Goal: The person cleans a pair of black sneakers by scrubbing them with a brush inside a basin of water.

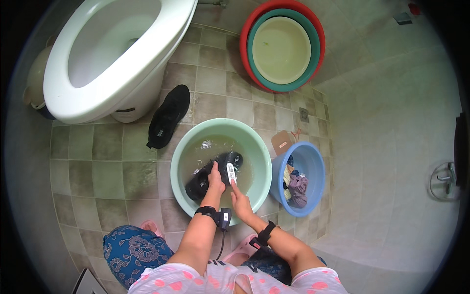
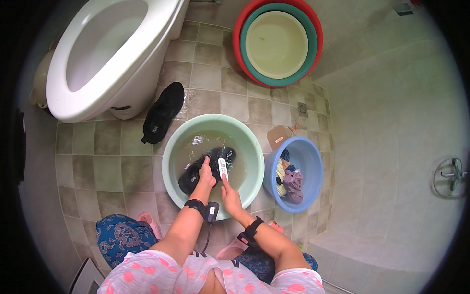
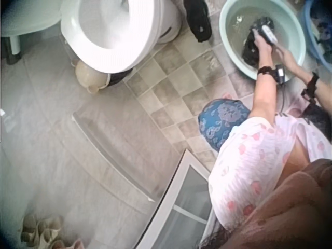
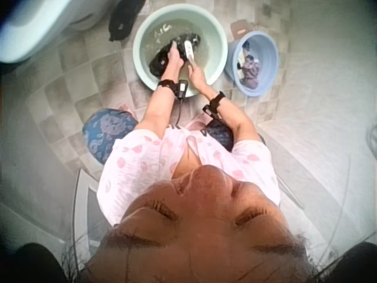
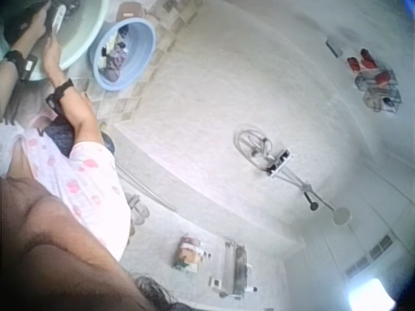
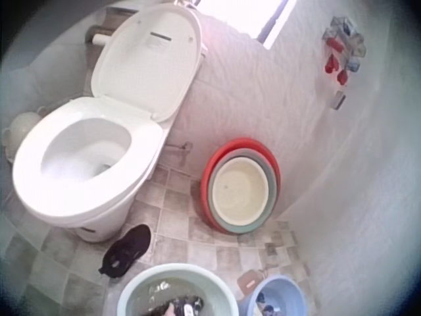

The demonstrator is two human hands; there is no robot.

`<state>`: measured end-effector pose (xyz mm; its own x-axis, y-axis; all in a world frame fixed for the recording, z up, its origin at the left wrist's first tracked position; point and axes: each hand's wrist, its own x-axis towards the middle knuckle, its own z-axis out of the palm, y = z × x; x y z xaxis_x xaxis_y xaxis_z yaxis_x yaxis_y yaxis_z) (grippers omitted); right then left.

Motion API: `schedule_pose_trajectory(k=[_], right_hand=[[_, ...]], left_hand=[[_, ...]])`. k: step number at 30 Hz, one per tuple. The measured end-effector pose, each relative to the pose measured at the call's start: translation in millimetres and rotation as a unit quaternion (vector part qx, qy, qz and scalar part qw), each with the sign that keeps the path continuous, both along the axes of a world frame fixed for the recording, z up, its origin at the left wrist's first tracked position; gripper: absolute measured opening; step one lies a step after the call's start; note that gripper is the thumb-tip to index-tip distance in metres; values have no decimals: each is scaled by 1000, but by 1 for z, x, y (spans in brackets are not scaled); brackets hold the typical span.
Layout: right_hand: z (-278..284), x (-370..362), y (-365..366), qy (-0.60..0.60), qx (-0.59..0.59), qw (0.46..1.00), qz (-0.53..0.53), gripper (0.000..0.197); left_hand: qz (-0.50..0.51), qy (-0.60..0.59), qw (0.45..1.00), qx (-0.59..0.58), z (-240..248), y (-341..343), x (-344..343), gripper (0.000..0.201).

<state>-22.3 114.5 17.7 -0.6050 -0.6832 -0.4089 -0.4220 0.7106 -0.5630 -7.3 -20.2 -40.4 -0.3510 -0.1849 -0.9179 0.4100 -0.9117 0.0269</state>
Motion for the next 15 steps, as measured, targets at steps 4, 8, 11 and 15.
schedule_pose_trajectory(k=[4,8,11,15], right_hand=[[2,-38,-15,109,183,972,97,57],[-14,-73,-42,190,176,963,75,56],[-19,-46,-39,107,54,993,4,53],[-10,-8,3,62,-56,996,36,54]], left_hand=[[11,11,999,-30,-5,3,-2,54],[36,43,998,-4,-5,5,-10,49],[27,15,999,-7,-10,1,-5,49],[2,-2,1000,-8,-7,2,-3,52]])
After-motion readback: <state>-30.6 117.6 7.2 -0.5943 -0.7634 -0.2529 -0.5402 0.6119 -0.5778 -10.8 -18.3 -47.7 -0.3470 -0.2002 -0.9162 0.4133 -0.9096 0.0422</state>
